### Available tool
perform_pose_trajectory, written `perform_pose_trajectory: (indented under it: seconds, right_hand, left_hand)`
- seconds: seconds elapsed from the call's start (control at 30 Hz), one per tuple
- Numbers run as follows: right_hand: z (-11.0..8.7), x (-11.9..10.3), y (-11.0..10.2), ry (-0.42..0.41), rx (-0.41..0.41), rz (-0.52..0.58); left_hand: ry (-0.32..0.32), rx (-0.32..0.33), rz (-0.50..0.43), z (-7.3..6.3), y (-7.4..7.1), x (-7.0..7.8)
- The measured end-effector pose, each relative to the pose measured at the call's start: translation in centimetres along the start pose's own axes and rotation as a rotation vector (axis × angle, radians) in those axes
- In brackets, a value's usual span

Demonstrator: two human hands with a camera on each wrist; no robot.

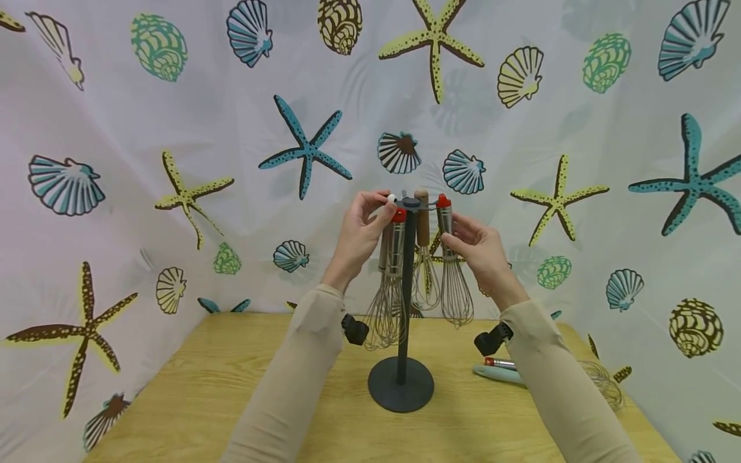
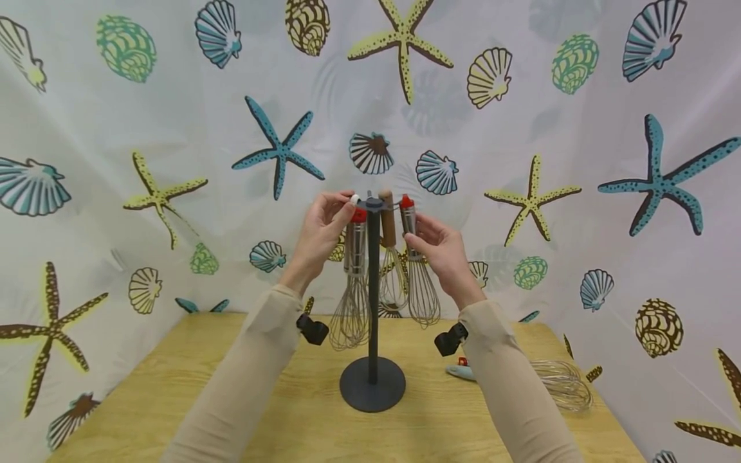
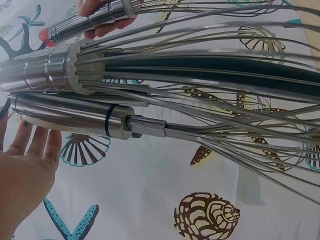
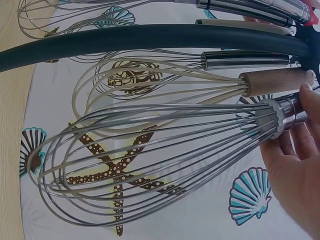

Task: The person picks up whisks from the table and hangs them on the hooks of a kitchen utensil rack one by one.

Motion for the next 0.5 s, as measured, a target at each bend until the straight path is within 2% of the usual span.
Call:
perform_pose_trajectory:
  seconds: [0.2,0.5]
  right_hand:
    - [0.05,-0.05,0.09,-0.012,0.0,-0.004]
    - [-0.14,-0.13,0.69,-0.036,-0.015,-0.02]
  left_hand:
    - [-0.027,-0.028,0.008,0.15,-0.06,0.06]
    - [-0.036,-0.022,-0.002,0.0,-0.37,0.15]
Point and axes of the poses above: each hand's wrist, its own z-axis towards the middle knuckle, its own y-axis out of the palm, x = y × z, the point moved 9 cm from there along z, towards the middle knuckle, and after that the axes turned 8 degrees about y, right-handed, at the moved point
